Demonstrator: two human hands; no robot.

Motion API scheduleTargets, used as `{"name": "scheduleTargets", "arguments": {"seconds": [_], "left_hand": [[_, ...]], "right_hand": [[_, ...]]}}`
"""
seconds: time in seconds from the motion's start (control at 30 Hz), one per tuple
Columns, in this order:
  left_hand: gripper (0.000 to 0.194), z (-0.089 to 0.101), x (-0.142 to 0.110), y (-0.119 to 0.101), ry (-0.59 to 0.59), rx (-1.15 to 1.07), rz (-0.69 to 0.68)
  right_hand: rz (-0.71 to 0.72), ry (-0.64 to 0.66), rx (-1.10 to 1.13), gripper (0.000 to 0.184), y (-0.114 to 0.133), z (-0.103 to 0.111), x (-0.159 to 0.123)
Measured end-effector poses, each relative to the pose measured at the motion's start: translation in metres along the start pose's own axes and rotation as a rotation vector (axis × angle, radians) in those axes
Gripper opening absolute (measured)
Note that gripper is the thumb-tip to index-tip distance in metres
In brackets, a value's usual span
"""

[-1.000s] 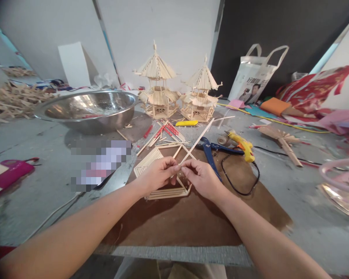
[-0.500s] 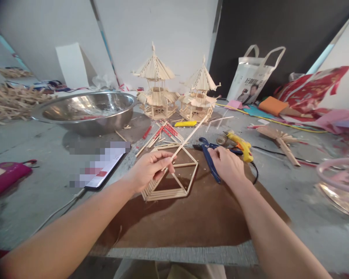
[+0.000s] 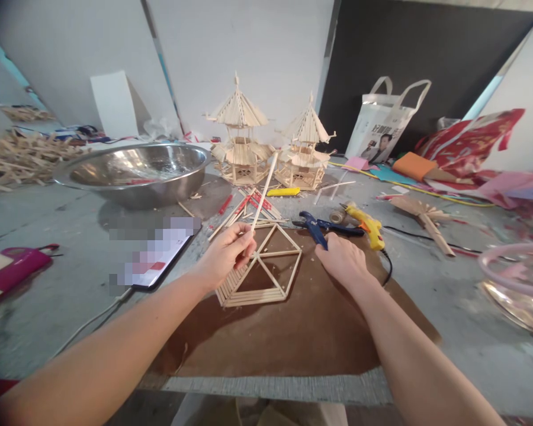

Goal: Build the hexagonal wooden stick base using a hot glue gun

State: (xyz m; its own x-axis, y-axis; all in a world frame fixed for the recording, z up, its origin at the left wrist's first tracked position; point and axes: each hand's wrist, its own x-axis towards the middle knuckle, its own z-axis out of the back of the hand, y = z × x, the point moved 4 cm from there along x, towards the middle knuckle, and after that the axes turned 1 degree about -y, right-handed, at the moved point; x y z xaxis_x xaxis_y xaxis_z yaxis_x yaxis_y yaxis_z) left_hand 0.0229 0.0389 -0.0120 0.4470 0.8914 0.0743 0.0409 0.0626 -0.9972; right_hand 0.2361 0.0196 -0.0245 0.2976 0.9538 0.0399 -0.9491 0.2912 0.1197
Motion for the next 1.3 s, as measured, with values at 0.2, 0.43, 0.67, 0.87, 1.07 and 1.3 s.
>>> {"name": "scheduleTargets", "arguments": {"seconds": [0.2, 0.43, 0.67, 0.87, 1.07, 1.3], "left_hand": [[0.016, 0.003, 0.000, -0.003, -0.056, -0.022, -0.046], [0.016, 0.008, 0.001, -0.005, -0.208, 0.001, -0.125], [0.024, 0.009, -0.001, -0.005, -0.237, 0.113, -0.234], [0.026, -0.009, -0.007, -0.004, -0.042, 0.044, -0.117], [0.023, -0.022, -0.013, -0.012, -0.033, 0.167, -0.148], [0.022, -0.030, -0.013, -0.002, 0.117, 0.167, -0.030]], "right_hand": [[-0.011, -0.238, 0.305, 0.039, -0.003, 0.023, -0.009], [0.172, -0.332, 1.266, 0.017, -0.001, 0.034, -0.028], [0.427, 0.120, 1.637, 0.010, 0.019, 0.022, -0.036], [0.506, 0.220, 1.678, 0.012, 0.033, 0.013, -0.042], [0.459, 0.251, 1.707, 0.033, 0.048, 0.003, -0.046], [0.404, 0.365, 1.716, 0.031, 0.053, -0.001, -0.048]]}}
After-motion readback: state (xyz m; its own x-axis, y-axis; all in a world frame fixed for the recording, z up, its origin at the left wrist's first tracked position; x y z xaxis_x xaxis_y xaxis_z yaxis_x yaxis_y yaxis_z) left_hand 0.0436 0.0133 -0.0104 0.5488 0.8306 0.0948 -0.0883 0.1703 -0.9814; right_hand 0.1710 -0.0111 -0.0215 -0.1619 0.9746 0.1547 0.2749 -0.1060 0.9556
